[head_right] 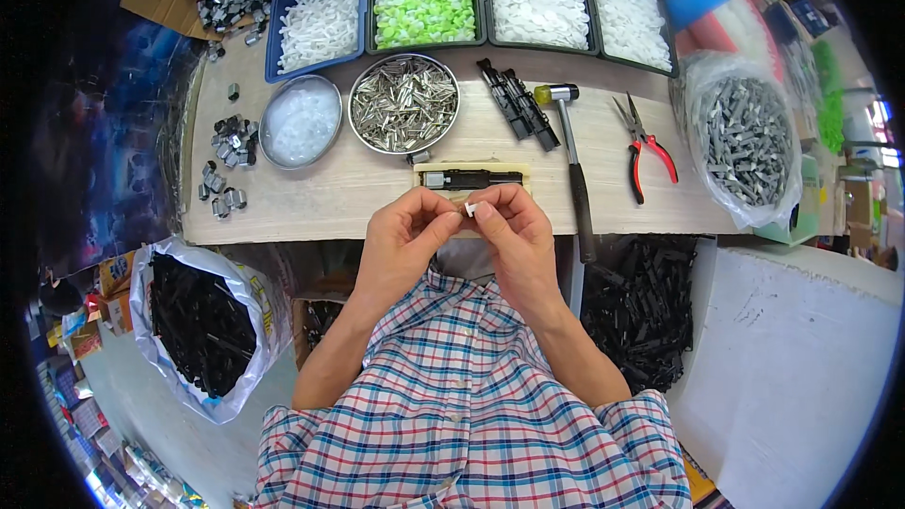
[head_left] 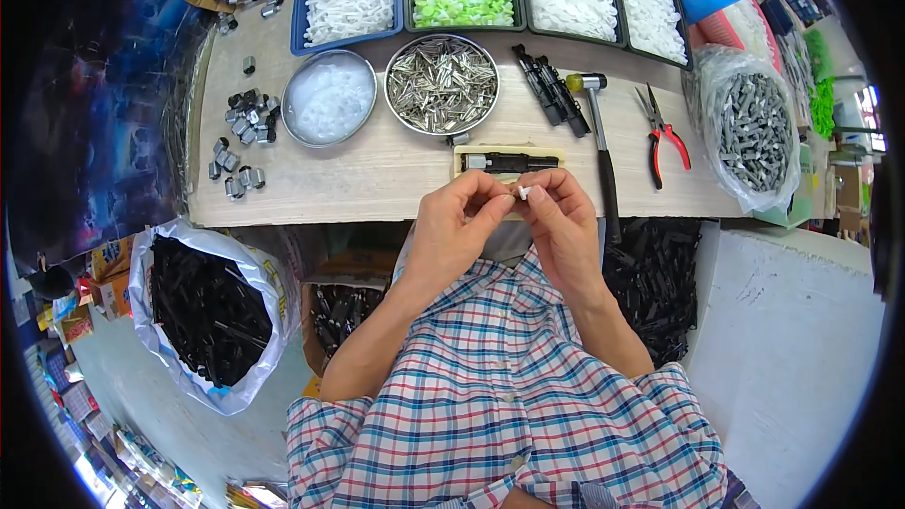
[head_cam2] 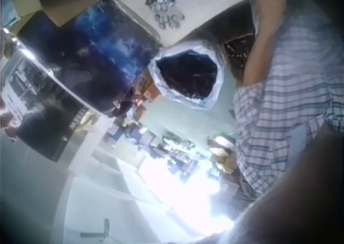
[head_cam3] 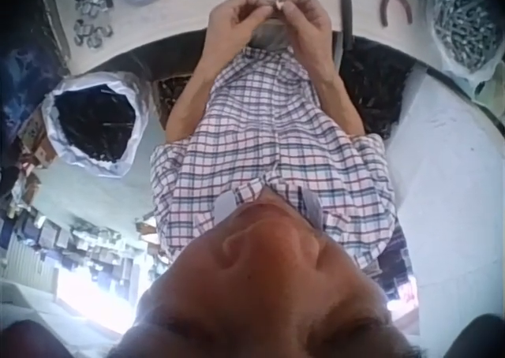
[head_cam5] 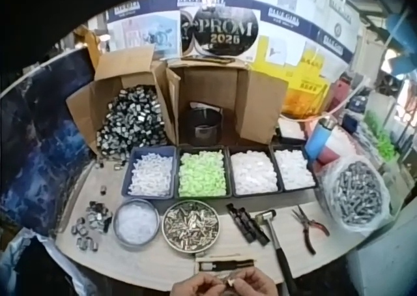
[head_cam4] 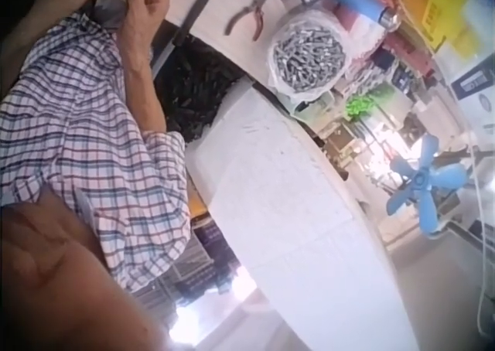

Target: The recorder is assembling small mechanical components by fitting metal pins into plastic frames using a jig and manual tools.

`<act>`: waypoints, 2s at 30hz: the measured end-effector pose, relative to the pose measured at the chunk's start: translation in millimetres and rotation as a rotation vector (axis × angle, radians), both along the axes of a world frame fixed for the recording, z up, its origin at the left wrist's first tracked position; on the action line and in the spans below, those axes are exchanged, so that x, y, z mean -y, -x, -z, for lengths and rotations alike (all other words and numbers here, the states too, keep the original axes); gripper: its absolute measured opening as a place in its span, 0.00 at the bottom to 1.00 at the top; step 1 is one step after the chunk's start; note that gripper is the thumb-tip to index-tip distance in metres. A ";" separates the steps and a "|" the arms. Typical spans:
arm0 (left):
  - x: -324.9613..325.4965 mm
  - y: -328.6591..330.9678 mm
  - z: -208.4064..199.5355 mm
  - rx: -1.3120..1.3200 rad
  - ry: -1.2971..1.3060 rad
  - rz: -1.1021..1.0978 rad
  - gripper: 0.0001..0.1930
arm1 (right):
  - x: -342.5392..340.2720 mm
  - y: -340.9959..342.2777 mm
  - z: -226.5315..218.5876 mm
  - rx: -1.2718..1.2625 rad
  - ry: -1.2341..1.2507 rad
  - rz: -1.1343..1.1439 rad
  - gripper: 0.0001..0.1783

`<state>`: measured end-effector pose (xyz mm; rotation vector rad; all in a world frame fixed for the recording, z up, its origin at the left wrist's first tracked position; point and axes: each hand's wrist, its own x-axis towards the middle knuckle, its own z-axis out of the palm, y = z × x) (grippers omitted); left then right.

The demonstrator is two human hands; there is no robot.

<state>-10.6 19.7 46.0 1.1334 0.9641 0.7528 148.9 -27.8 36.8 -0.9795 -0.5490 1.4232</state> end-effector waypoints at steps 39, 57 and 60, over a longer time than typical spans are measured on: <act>10.5 3.6 7.1 0.227 0.162 -0.028 0.08 | 9.3 -1.4 -1.2 1.030 -0.430 0.016 0.14; 3.0 11.7 8.3 0.062 0.011 -0.232 0.07 | -38.2 -19.6 -1.2 1.501 -0.644 -0.064 0.13; -1.4 17.9 9.1 -0.199 -0.341 -0.184 0.07 | -48.0 -19.9 10.2 1.573 -0.629 -0.107 0.13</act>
